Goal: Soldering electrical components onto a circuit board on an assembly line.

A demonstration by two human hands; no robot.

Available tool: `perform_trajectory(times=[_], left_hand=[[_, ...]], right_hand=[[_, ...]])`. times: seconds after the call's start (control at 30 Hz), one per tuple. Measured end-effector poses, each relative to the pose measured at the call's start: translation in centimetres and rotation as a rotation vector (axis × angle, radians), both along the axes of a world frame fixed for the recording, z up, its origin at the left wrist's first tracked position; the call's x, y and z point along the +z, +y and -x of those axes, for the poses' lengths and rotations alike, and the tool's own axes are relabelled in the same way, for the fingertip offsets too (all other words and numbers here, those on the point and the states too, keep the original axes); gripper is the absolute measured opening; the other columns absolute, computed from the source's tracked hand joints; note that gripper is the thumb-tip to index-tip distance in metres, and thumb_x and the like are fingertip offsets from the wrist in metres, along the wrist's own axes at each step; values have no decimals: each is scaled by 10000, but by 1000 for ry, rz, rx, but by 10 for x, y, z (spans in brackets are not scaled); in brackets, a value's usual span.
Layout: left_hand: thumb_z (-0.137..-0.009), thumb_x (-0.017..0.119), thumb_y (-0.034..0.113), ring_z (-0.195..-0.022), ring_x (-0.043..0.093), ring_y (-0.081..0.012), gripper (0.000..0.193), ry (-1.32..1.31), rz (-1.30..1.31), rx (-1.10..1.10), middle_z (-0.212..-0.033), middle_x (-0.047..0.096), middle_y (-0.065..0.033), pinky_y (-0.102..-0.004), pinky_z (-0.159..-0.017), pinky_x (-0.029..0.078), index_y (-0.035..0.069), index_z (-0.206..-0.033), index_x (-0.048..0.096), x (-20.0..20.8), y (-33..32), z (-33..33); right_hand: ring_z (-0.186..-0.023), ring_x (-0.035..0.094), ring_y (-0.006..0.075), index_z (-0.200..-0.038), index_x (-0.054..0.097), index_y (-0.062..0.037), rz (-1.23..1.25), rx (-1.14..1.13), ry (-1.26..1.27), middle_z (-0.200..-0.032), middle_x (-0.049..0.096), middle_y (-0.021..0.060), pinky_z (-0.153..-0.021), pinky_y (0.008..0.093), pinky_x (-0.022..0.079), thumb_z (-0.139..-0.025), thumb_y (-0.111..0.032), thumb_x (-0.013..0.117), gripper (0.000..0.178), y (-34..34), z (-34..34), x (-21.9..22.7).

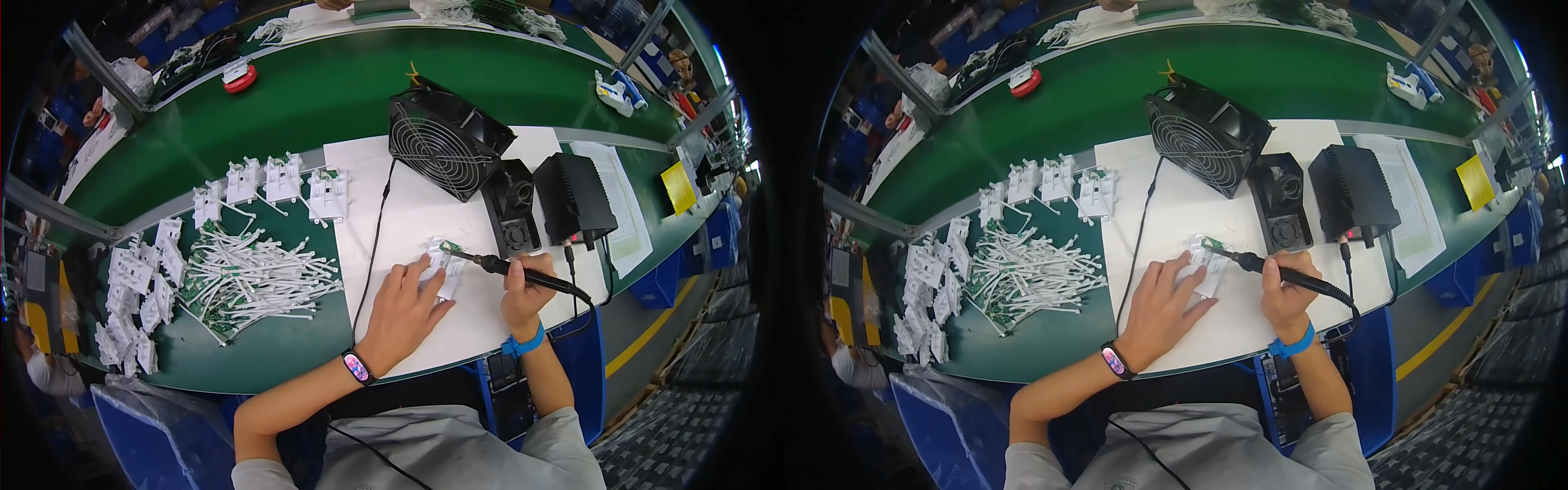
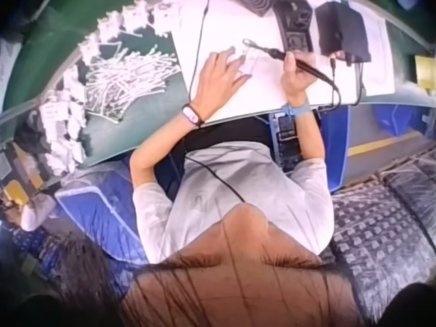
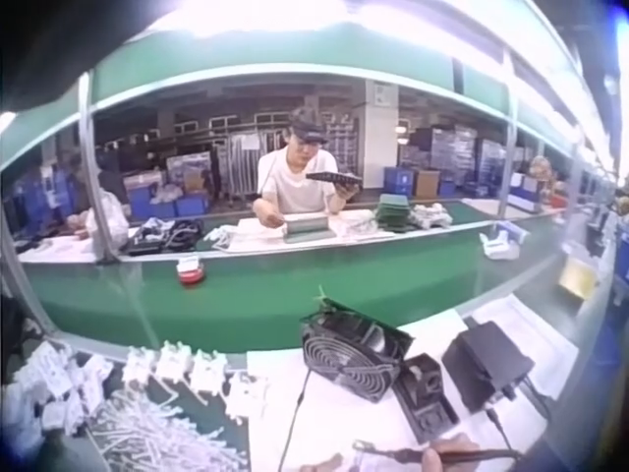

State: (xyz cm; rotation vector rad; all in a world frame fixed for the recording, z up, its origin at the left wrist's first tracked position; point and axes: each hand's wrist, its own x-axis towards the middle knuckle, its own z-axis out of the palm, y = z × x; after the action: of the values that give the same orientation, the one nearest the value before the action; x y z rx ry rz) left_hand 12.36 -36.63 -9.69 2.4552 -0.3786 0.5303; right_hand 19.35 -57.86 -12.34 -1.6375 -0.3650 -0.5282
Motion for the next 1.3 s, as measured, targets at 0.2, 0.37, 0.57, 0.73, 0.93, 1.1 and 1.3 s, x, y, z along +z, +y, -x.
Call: perform_trajectory(times=[0.2, 0.37, 0.57, 0.73, 0.93, 1.1, 1.3], left_hand=[[-787, 857, 225, -1025, 577, -332, 486, 7, -11, 7, -1273, 613, -203, -409, -884, 513, -4, -1184, 695, 1, -1, 1], [-790, 855, 231, -1026, 575, -330, 491, 2, -19, 9, -1260, 612, -200, -410, -878, 508, -3, -1189, 692, -2, -1, -1], [-845, 813, 263, -1041, 545, -307, 487, 12, -53, -5, -1285, 572, -193, -398, -868, 502, 2, -1226, 657, -4, -1, -1], [-846, 813, 264, -1036, 545, -307, 486, 17, -44, -1, -1287, 572, -197, -400, -869, 501, -1, -1225, 663, -4, -1, 0], [-789, 857, 228, -1013, 574, -338, 497, 9, -5, 17, -1246, 617, -205, -413, -863, 507, 2, -1200, 693, -2, -2, -1], [-789, 857, 228, -1015, 574, -338, 495, 12, -7, 19, -1249, 616, -203, -413, -867, 506, 4, -1199, 695, -2, -2, -1], [-786, 857, 224, -1013, 573, -335, 491, 7, -3, 15, -1251, 617, -201, -412, -866, 504, 3, -1194, 696, -2, -2, -1]], right_hand=[[-583, 637, 203, -850, 587, -20, 153, -23, -119, -711, 684, 113, -577, 292, 492, -901, -93, 739, 176, -2, 2, 2], [-577, 672, 259, -842, 588, -25, 258, -15, -197, -693, 685, 123, -578, 324, 520, -882, -121, 756, 197, -2, 0, 6], [-562, 665, 253, -844, 588, -25, 198, -3, -141, -682, 679, 121, -569, 319, 516, -890, -135, 754, 205, 0, 2, 6], [-547, 655, 242, -843, 588, -24, 214, -21, -182, -672, 671, 115, -559, 309, 505, -898, -150, 752, 214, -2, 1, 2], [-539, 634, 228, -844, 589, -23, 177, -2, -132, -660, 657, 112, -543, 300, 480, -906, -163, 751, 224, -1, 2, 0], [-539, 619, 201, -844, 581, -22, 171, -2, -109, -657, 649, 108, -545, 286, 467, -914, -142, 741, 212, 0, 2, 1], [-542, 568, 131, -832, 551, -28, 96, -21, -32, -645, 625, 99, -543, 270, 439, -928, -98, 717, 204, 3, 4, 4]])
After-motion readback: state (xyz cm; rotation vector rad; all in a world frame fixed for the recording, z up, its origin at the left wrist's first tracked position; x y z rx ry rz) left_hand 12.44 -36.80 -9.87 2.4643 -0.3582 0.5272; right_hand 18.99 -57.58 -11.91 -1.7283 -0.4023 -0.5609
